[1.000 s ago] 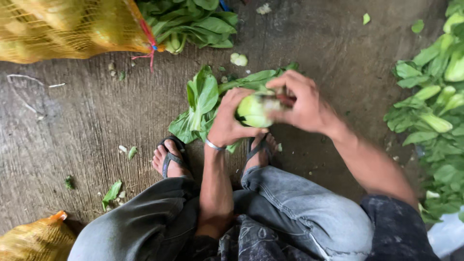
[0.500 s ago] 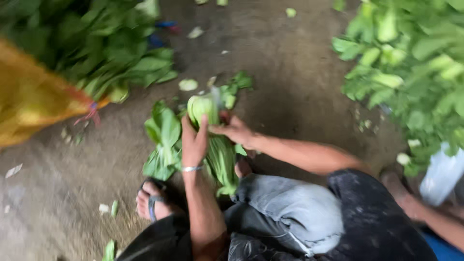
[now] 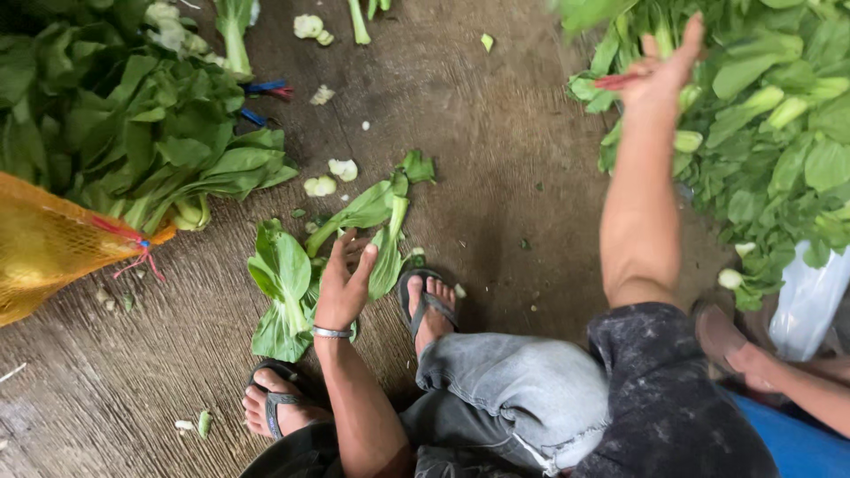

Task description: The person sits on the floor trimming bok choy, cutting off root ends and damaged outer leaves with a small red-handled knife. They toss the trimmed-off leaves and cores aside and place the trimmed heads into a pile next to a mesh sack of vegetables.

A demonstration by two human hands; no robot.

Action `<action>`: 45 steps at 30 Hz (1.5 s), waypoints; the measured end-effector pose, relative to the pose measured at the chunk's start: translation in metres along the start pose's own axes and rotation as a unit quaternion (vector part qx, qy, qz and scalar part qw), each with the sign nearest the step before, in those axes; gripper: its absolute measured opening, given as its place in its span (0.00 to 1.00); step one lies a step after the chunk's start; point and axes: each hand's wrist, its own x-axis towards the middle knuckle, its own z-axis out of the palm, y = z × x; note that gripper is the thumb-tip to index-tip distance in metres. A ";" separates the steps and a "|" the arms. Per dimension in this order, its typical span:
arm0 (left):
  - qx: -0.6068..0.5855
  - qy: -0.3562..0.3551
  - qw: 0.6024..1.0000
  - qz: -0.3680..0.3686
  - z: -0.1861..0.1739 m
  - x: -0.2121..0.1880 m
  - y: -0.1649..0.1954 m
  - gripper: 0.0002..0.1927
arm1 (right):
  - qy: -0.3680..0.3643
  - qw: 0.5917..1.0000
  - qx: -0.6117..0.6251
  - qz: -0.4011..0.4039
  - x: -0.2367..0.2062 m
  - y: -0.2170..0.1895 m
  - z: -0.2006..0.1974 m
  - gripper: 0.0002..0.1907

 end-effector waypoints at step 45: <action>-0.035 0.262 0.964 -0.029 -0.067 -0.035 -0.034 0.36 | -0.634 0.370 -0.293 -0.613 -0.308 0.314 0.214 0.11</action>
